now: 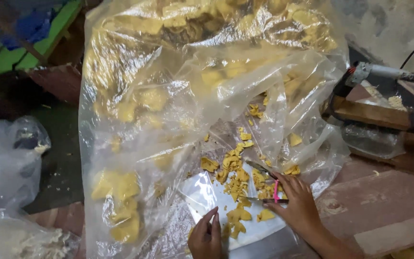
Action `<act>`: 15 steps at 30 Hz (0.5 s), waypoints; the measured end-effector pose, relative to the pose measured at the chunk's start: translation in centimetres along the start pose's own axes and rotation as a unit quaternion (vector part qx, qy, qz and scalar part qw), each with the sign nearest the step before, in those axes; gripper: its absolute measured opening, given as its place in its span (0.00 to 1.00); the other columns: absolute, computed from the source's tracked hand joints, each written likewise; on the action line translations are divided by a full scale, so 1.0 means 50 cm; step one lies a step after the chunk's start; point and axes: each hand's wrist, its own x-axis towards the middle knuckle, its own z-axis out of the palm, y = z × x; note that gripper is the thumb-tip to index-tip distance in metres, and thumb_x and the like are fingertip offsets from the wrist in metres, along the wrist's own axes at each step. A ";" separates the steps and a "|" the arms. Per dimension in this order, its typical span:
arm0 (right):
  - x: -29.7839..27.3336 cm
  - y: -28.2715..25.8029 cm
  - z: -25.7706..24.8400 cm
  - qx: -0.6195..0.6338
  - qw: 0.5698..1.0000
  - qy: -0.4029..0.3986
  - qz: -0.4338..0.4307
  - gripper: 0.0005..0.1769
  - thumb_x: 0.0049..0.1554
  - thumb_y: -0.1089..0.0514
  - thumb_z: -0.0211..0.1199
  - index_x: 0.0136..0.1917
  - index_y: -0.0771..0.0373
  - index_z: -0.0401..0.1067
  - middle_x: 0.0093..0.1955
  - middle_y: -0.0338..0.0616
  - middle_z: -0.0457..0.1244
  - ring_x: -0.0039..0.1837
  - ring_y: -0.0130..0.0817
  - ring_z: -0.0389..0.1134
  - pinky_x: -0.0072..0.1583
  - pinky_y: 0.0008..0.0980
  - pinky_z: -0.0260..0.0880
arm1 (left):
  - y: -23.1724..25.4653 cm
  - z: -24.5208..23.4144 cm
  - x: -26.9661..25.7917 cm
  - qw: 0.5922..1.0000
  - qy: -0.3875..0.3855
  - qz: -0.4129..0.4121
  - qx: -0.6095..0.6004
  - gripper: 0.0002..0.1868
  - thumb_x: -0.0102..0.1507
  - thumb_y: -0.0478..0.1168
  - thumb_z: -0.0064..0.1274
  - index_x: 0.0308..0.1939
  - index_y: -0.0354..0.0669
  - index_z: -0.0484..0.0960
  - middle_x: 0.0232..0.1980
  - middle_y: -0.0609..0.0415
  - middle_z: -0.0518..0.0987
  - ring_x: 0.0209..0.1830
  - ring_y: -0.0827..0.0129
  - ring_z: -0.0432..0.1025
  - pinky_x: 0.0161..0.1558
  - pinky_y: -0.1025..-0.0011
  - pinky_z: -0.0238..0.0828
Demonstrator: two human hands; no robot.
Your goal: Manually filling small plastic bags with yellow food pieces and sealing them using a heat sealing machine.
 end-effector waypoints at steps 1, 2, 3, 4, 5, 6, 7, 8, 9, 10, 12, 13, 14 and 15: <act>0.004 -0.006 -0.011 -0.001 1.000 0.004 -0.001 0.58 0.42 0.30 0.76 0.79 0.42 0.54 0.67 0.37 0.61 0.69 0.39 0.61 0.69 0.46 0.58 | 0.004 0.001 0.001 1.000 0.001 0.003 -0.002 0.13 0.56 0.37 0.60 0.45 0.47 0.90 0.20 0.60 0.80 0.15 0.77 0.65 0.21 0.78 0.65; 0.007 -0.013 -0.021 0.054 0.998 0.033 0.007 0.56 0.40 0.35 0.77 0.77 0.44 0.57 0.62 0.38 0.63 0.63 0.38 0.65 0.63 0.44 0.62 | 0.007 0.003 0.002 1.000 0.013 -0.004 -0.019 0.13 0.56 0.38 0.60 0.44 0.44 0.90 0.17 0.60 0.76 0.15 0.76 0.64 0.20 0.78 0.65; -0.002 -0.019 -0.030 0.108 0.993 0.055 0.016 0.55 0.39 0.40 0.79 0.76 0.46 0.60 0.57 0.38 0.65 0.58 0.38 0.68 0.58 0.42 0.67 | 0.011 -0.001 -0.009 0.999 0.023 -0.018 -0.033 0.13 0.56 0.38 0.60 0.44 0.42 0.90 0.15 0.61 0.72 0.14 0.76 0.63 0.19 0.78 0.64; 0.004 -0.028 -0.041 0.107 0.993 0.052 0.017 0.55 0.39 0.40 0.79 0.76 0.46 0.60 0.57 0.38 0.65 0.58 0.38 0.68 0.58 0.42 0.67 | 0.011 0.002 -0.019 0.999 0.022 -0.021 -0.033 0.13 0.56 0.38 0.60 0.44 0.42 0.90 0.15 0.61 0.72 0.14 0.76 0.63 0.19 0.78 0.64; 0.015 -0.043 -0.048 0.085 0.996 0.001 0.023 0.55 0.43 0.35 0.73 0.78 0.39 0.52 0.64 0.36 0.62 0.56 0.37 0.70 0.53 0.38 0.75 | 0.007 0.002 -0.017 0.997 0.050 -0.005 -0.055 0.13 0.56 0.34 0.60 0.44 0.41 0.89 0.19 0.59 0.79 0.15 0.77 0.67 0.21 0.80 0.66; 0.024 -0.059 -0.056 0.064 0.996 -0.050 0.029 0.55 0.47 0.31 0.67 0.80 0.32 0.44 0.72 0.34 0.59 0.55 0.36 0.72 0.48 0.34 0.83 | 0.005 0.000 -0.015 0.994 0.078 0.012 -0.077 0.13 0.55 0.31 0.59 0.43 0.39 0.88 0.24 0.56 0.85 0.17 0.78 0.70 0.22 0.82 0.67; 0.039 -0.091 -0.073 0.065 0.996 -0.045 0.028 0.55 0.47 0.31 0.67 0.80 0.32 0.44 0.72 0.34 0.59 0.55 0.36 0.72 0.48 0.34 0.83 | -0.011 0.004 -0.019 0.994 0.079 0.017 -0.079 0.13 0.55 0.31 0.59 0.43 0.39 0.88 0.24 0.56 0.85 0.17 0.78 0.70 0.22 0.82 0.67; 0.053 -0.123 -0.090 0.029 0.995 -0.088 -0.021 0.54 0.48 0.34 0.70 0.80 0.39 0.48 0.67 0.36 0.61 0.56 0.34 0.70 0.53 0.36 0.78 | -0.028 0.007 -0.024 0.992 0.093 0.032 -0.084 0.12 0.55 0.31 0.59 0.42 0.40 0.88 0.24 0.55 0.84 0.17 0.76 0.71 0.23 0.80 0.70; 0.062 -0.157 -0.105 -0.008 0.988 -0.137 -0.073 0.53 0.48 0.37 0.74 0.80 0.45 0.52 0.63 0.39 0.63 0.58 0.33 0.67 0.58 0.37 0.73 | -0.045 0.005 -0.038 0.990 0.109 0.040 -0.086 0.12 0.54 0.31 0.58 0.41 0.40 0.88 0.24 0.53 0.83 0.18 0.74 0.72 0.25 0.79 0.72; 0.070 -0.201 -0.111 -0.009 0.988 -0.138 -0.075 0.53 0.48 0.37 0.74 0.80 0.45 0.52 0.63 0.39 0.63 0.58 0.33 0.67 0.58 0.37 0.73 | -0.055 0.003 -0.042 0.989 0.112 0.040 -0.085 0.12 0.54 0.31 0.58 0.41 0.40 0.88 0.24 0.53 0.83 0.18 0.74 0.72 0.25 0.79 0.72; 0.092 -0.285 -0.130 -0.001 0.965 -0.236 -0.116 0.49 0.53 0.45 0.72 0.80 0.51 0.51 0.65 0.41 0.62 0.64 0.38 0.64 0.65 0.43 0.65 | -0.071 0.010 -0.047 0.982 0.127 0.079 -0.113 0.12 0.55 0.30 0.57 0.43 0.41 0.85 0.22 0.54 0.80 0.18 0.75 0.68 0.23 0.78 0.68; 0.119 -0.294 -0.074 0.002 0.964 -0.236 -0.120 0.49 0.53 0.45 0.72 0.80 0.51 0.51 0.65 0.41 0.62 0.64 0.38 0.64 0.65 0.43 0.65 | -0.067 0.007 -0.048 0.982 0.129 0.080 -0.110 0.12 0.55 0.30 0.57 0.43 0.41 0.85 0.22 0.54 0.80 0.18 0.75 0.68 0.23 0.78 0.68; 0.146 -0.304 -0.019 0.003 0.963 -0.190 -0.191 0.49 0.50 0.42 0.74 0.77 0.56 0.55 0.64 0.47 0.61 0.62 0.46 0.64 0.62 0.46 0.65 | -0.062 0.003 -0.049 0.979 0.141 0.098 -0.109 0.12 0.53 0.28 0.57 0.40 0.40 0.85 0.23 0.53 0.81 0.19 0.73 0.70 0.24 0.78 0.70; 0.181 -0.316 0.033 0.003 0.955 -0.140 -0.260 0.50 0.46 0.40 0.76 0.74 0.60 0.59 0.62 0.53 0.60 0.59 0.53 0.63 0.59 0.49 0.64 | -0.058 0.003 -0.040 0.975 0.152 0.118 -0.112 0.12 0.51 0.27 0.57 0.38 0.38 0.86 0.24 0.52 0.82 0.20 0.72 0.73 0.25 0.78 0.72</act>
